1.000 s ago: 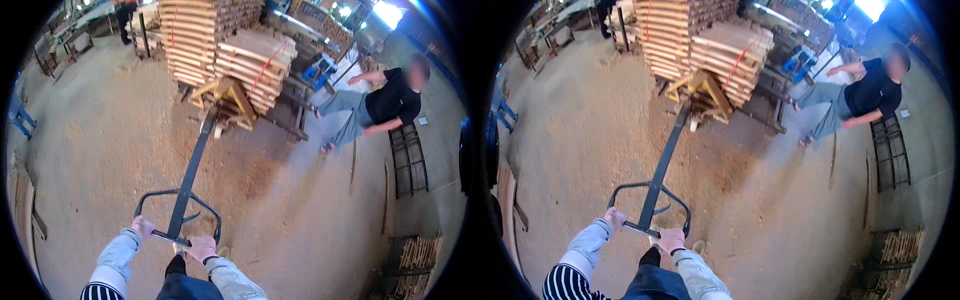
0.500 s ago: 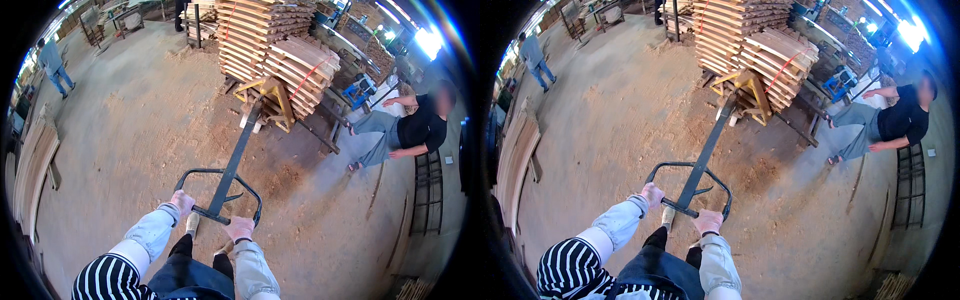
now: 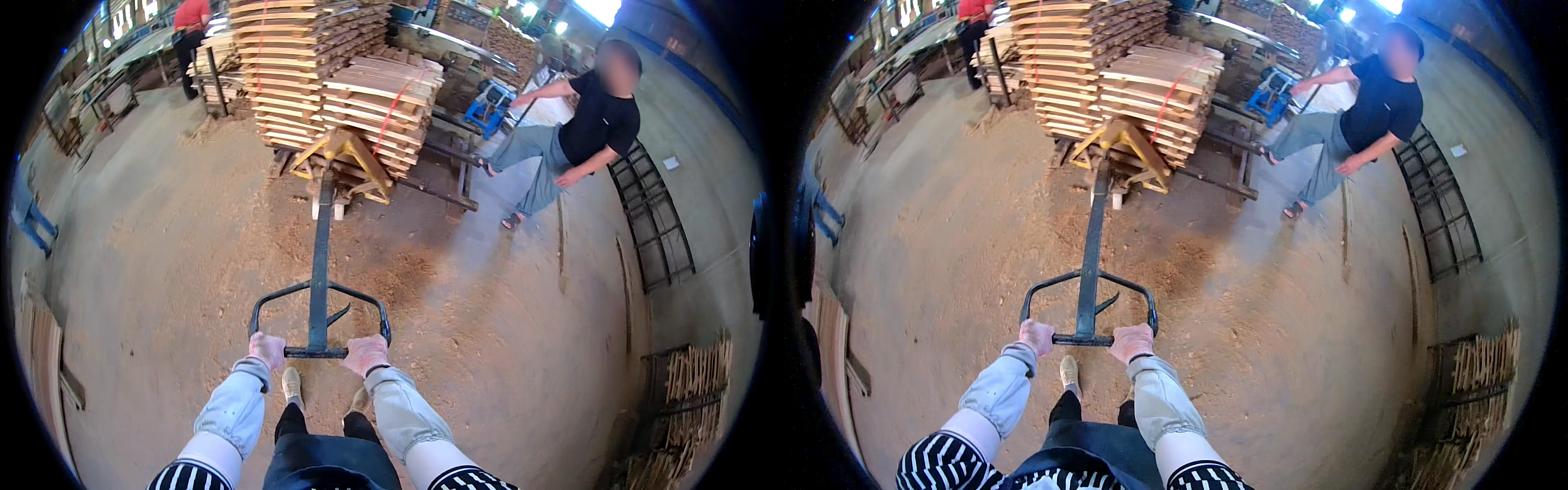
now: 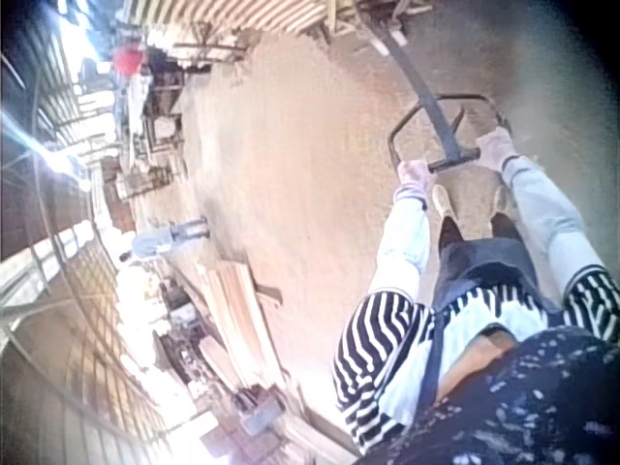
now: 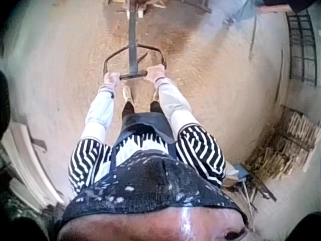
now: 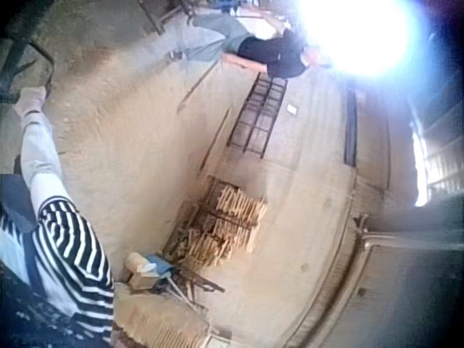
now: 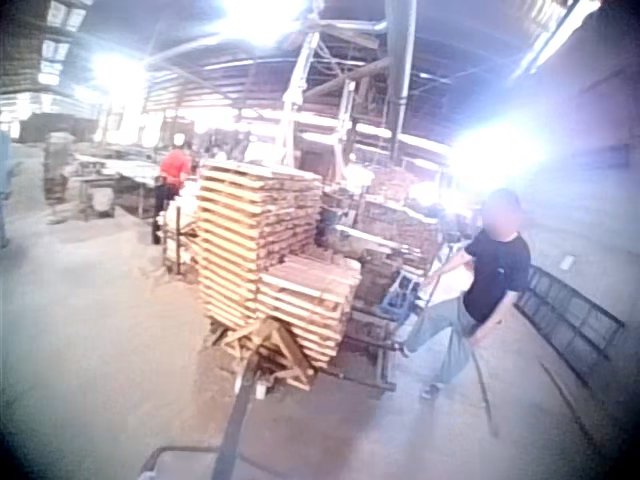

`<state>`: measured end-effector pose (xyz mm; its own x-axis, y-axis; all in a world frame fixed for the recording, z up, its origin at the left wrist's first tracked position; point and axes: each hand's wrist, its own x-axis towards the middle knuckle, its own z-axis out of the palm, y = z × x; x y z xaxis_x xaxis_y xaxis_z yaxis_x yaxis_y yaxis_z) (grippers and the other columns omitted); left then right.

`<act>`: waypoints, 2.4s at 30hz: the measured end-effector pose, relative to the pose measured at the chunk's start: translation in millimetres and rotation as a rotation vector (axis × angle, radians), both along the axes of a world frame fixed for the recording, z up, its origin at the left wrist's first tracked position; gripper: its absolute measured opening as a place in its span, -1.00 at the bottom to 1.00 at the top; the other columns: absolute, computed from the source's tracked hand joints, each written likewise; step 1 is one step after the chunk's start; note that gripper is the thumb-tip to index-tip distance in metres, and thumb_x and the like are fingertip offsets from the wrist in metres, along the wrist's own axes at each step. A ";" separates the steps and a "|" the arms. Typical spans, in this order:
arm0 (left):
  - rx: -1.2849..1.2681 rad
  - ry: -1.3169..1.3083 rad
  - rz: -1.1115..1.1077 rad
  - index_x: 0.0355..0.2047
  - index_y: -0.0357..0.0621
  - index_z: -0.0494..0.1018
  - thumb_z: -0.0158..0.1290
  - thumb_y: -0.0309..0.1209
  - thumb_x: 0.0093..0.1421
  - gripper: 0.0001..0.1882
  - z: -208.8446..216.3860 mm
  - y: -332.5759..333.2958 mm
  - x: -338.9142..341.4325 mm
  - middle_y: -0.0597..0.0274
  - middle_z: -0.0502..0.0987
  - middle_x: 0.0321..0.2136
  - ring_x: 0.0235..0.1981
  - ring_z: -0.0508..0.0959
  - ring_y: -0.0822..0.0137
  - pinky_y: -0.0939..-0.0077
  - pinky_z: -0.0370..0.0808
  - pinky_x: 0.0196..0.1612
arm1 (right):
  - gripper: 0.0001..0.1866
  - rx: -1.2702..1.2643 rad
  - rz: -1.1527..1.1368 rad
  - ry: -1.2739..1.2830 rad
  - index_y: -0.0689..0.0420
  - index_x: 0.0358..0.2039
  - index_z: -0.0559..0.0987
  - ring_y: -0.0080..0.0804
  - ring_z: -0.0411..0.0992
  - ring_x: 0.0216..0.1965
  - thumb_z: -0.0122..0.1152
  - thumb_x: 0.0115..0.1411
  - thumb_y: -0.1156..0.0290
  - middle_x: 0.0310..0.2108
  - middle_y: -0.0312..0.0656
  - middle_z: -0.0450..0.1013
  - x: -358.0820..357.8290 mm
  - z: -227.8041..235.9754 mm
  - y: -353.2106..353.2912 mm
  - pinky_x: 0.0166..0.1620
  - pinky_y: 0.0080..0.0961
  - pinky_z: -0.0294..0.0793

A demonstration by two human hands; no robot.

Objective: The person operates a manual pallet jack to lift and move a large stack of lumber planks within a workshop. They engage the forks, pump the handle to raise the load, and pull the stack across the floor while coworkers stand nearby.

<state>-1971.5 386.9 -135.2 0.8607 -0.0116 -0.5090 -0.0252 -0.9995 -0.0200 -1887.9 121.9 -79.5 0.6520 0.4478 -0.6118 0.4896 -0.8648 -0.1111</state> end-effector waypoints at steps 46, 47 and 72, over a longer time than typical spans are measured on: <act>-0.025 -0.258 0.151 -0.43 0.18 0.64 0.19 -0.29 -0.04 -0.88 -58.9 -91.2 -13.3 0.24 0.66 -0.50 -0.33 0.69 0.11 0.21 0.51 -0.14 | -0.50 0.055 0.009 -0.231 -0.08 -0.13 0.72 -0.26 0.62 -0.03 0.15 0.19 -0.18 -0.15 -0.21 0.68 4.4 -60.8 -86.7 0.05 -0.18 0.41; -0.011 -0.255 0.145 -0.43 0.17 0.65 0.18 -0.29 -0.03 -0.88 -57.4 -88.9 -12.6 0.24 0.66 -0.51 -0.33 0.69 0.11 0.20 0.51 -0.14 | -0.50 0.044 0.006 -0.220 -0.08 -0.12 0.72 -0.25 0.62 -0.03 0.15 0.19 -0.18 -0.14 -0.21 0.67 4.4 -61.3 -83.9 0.05 -0.18 0.42; -0.063 -0.153 0.112 -0.49 0.17 0.67 0.20 -0.27 -0.08 -0.88 10.0 -73.5 -59.2 0.21 0.68 -0.49 -0.35 0.69 0.13 0.19 0.48 -0.23 | -0.42 -0.087 0.059 -0.006 -0.02 -0.07 0.73 -0.19 0.60 0.04 0.15 0.15 -0.21 -0.05 -0.14 0.65 -30.3 36.9 -65.8 0.04 -0.19 0.54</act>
<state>-2030.6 313.4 -125.2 0.9257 0.0610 -0.3733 0.0847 -0.9953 0.0473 -1918.2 56.1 -42.5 0.6302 0.4305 -0.6461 0.5402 -0.8409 -0.0334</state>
